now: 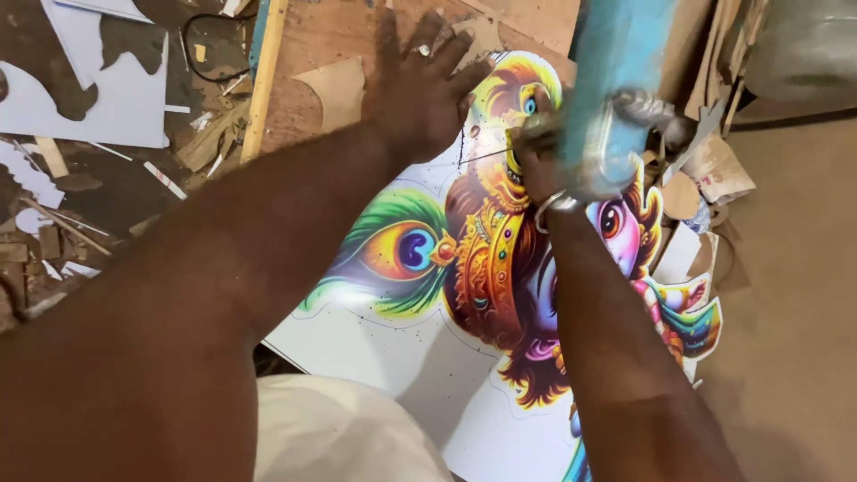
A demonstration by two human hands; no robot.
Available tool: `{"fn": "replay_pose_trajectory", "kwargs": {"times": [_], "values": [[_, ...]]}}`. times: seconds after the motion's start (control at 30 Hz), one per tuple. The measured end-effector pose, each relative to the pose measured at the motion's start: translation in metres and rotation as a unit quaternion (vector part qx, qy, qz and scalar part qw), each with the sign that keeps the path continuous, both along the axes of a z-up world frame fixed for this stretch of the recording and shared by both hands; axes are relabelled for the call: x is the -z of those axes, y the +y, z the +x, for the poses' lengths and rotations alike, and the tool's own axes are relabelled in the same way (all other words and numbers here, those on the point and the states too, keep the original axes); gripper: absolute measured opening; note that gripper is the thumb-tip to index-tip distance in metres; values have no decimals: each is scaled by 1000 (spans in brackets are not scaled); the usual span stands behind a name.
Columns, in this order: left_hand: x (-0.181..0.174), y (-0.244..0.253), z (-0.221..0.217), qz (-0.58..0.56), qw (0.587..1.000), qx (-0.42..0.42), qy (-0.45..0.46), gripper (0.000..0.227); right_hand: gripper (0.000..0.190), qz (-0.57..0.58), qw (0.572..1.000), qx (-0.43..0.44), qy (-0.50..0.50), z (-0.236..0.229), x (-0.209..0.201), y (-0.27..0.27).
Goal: Cutting out a large printed image from a board using a jigsaw.
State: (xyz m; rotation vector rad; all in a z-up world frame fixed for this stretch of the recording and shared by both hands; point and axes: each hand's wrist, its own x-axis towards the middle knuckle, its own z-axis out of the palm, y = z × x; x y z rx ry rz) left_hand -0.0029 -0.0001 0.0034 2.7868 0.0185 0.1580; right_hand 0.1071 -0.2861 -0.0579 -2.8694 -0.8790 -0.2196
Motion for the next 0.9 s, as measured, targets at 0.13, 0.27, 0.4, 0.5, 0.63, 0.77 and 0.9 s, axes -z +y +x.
{"fn": "replay_pose_trajectory", "kwargs": {"times": [0.13,0.27,0.4,0.5,0.63,0.77,0.9], "values": [[4,-1,5,-3,998,37,-49,48,56,26,1000,-8,5,-18,4,0],[19,-16,50,37,991,84,-101,44,56,55,998,-6,7,-29,9,4],[23,-35,82,2,987,84,-134,40,57,81,997,21,7,-40,15,10],[6,-33,81,-27,990,100,-94,43,57,89,995,42,11,-54,17,9],[-9,-27,70,-18,990,132,-38,46,58,97,993,65,11,-96,-2,15],[-9,-26,72,-18,989,138,-42,48,58,103,992,79,-5,-156,-54,18],[-19,-22,69,-26,990,137,-28,54,65,147,964,221,6,-318,-58,-28]]}}
